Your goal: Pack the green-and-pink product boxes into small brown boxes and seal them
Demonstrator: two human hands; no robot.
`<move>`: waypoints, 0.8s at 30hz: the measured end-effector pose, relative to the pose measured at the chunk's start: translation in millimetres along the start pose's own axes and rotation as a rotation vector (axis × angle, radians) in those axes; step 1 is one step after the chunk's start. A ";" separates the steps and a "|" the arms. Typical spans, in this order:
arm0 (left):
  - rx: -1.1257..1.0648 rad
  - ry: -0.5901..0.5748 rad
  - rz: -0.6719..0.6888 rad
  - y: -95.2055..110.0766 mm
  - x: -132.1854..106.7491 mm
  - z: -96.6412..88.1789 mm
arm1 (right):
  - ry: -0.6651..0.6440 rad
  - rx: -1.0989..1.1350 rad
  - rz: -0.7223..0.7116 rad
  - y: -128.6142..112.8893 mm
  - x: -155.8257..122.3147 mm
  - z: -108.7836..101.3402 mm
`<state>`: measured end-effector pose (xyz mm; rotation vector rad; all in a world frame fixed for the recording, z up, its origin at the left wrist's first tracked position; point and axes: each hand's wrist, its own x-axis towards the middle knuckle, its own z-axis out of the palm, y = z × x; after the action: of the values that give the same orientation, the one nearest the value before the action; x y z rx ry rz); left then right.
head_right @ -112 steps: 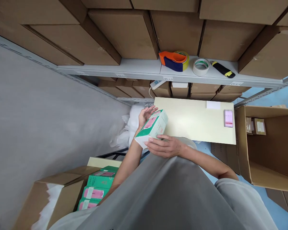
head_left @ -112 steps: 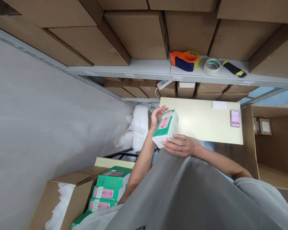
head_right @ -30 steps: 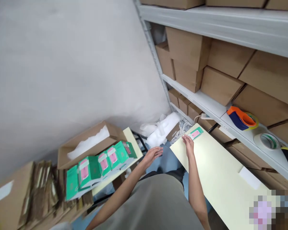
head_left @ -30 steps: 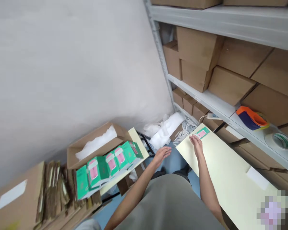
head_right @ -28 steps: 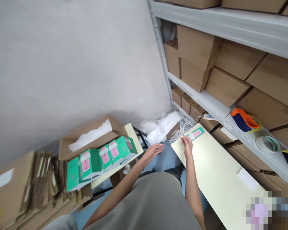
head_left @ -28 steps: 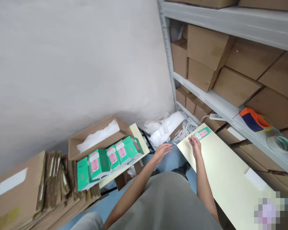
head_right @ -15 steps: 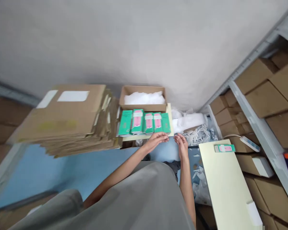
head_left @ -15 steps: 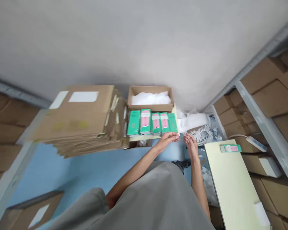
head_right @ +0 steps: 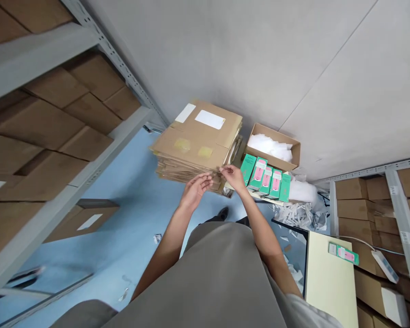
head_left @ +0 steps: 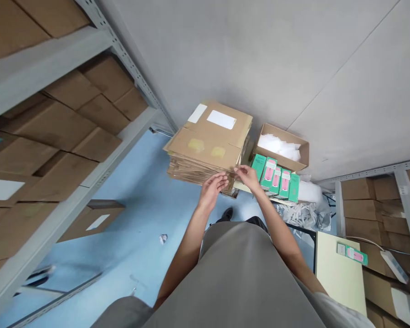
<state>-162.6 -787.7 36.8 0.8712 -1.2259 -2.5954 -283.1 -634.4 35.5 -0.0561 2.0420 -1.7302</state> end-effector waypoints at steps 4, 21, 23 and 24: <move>0.007 -0.015 0.008 13.6 -2.9 -27.4 | 0.084 -0.070 0.072 -0.2 5.0 19.9; 0.012 -0.031 -0.012 7.9 20.9 -9.4 | 0.026 -0.930 -0.401 -19.2 -7.4 11.1; 0.022 -0.030 -0.012 5.9 20.2 -9.0 | -0.052 -1.001 -0.395 -23.0 -4.7 10.7; 0.027 -0.028 -0.014 4.8 20.1 -9.0 | -0.074 -1.016 -0.386 -24.2 -2.7 10.8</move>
<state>-174.7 -804.0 27.0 0.8546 -1.2699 -2.6165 -283.0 -648.5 58.1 -0.8500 2.7434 -0.6538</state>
